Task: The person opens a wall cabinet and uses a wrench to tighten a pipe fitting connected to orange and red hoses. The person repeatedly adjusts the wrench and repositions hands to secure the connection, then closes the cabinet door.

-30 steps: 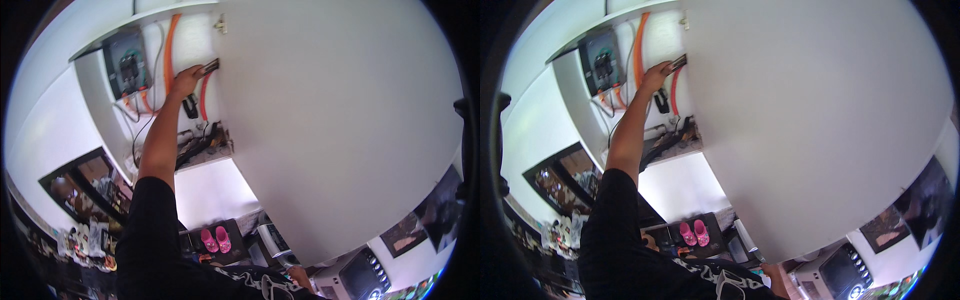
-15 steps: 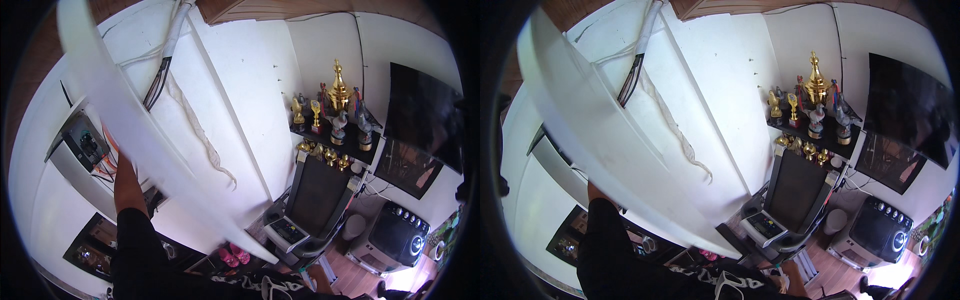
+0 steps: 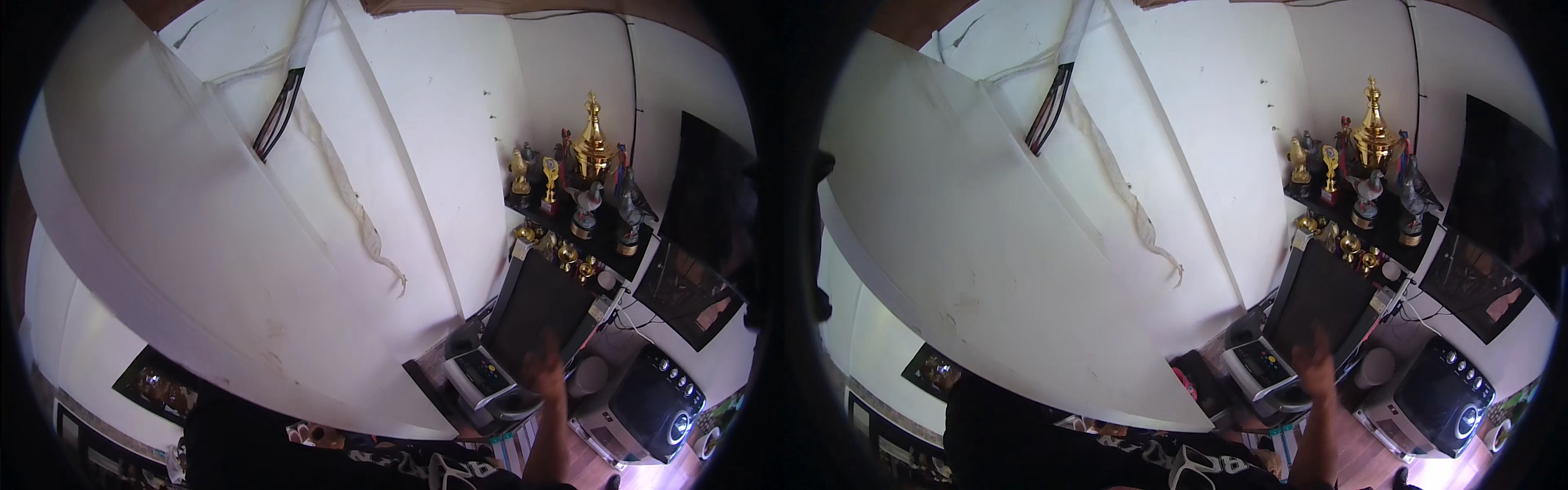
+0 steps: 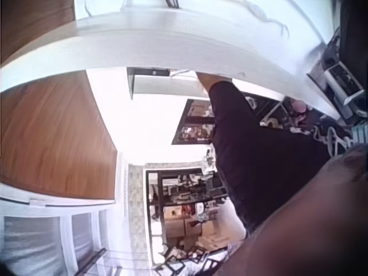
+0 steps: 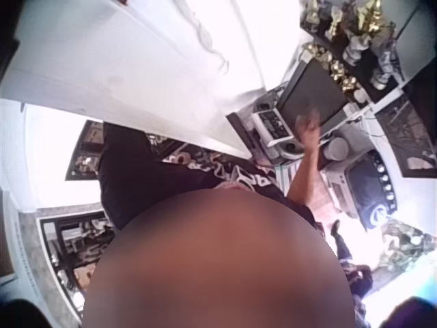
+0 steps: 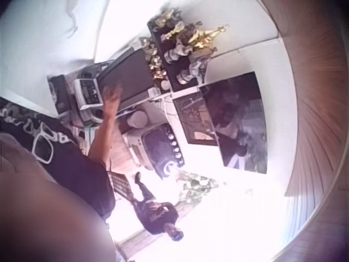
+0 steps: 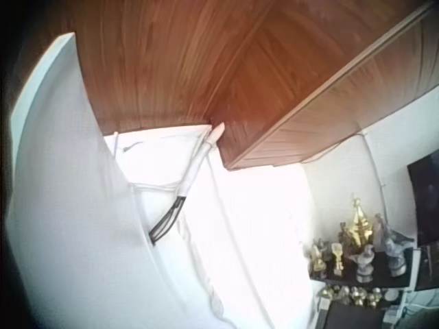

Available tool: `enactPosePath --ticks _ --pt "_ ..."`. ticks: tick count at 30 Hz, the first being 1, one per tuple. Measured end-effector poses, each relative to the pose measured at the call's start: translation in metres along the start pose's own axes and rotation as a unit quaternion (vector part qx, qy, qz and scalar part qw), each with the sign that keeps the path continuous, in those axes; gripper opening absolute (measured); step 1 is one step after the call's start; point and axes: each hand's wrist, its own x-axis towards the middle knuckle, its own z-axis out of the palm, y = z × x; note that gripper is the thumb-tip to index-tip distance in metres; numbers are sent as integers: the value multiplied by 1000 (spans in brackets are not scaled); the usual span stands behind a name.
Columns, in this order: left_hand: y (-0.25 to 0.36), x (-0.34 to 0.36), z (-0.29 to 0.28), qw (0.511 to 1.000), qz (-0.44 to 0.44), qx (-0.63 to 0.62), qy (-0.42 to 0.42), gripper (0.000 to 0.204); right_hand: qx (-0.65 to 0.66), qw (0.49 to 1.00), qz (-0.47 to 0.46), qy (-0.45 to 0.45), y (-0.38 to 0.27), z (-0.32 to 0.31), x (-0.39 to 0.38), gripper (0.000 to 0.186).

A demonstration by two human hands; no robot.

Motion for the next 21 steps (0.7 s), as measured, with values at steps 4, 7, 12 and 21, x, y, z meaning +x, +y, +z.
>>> enactPosePath --ticks 4,7,12,21 --pt "5 -1 4 1000 6 -13 -5 39 250 918 -271 146 -201 -72 53 118" --pt "3 3 10 1000 8 -29 -6 39 172 814 -481 277 -283 -121 47 114" --pt "-19 19 17 998 17 -67 -16 38 121 835 -456 283 -298 -140 44 102" --pt "-18 29 25 987 87 -113 -79 36 200 928 -289 -122 -370 -81 77 89"
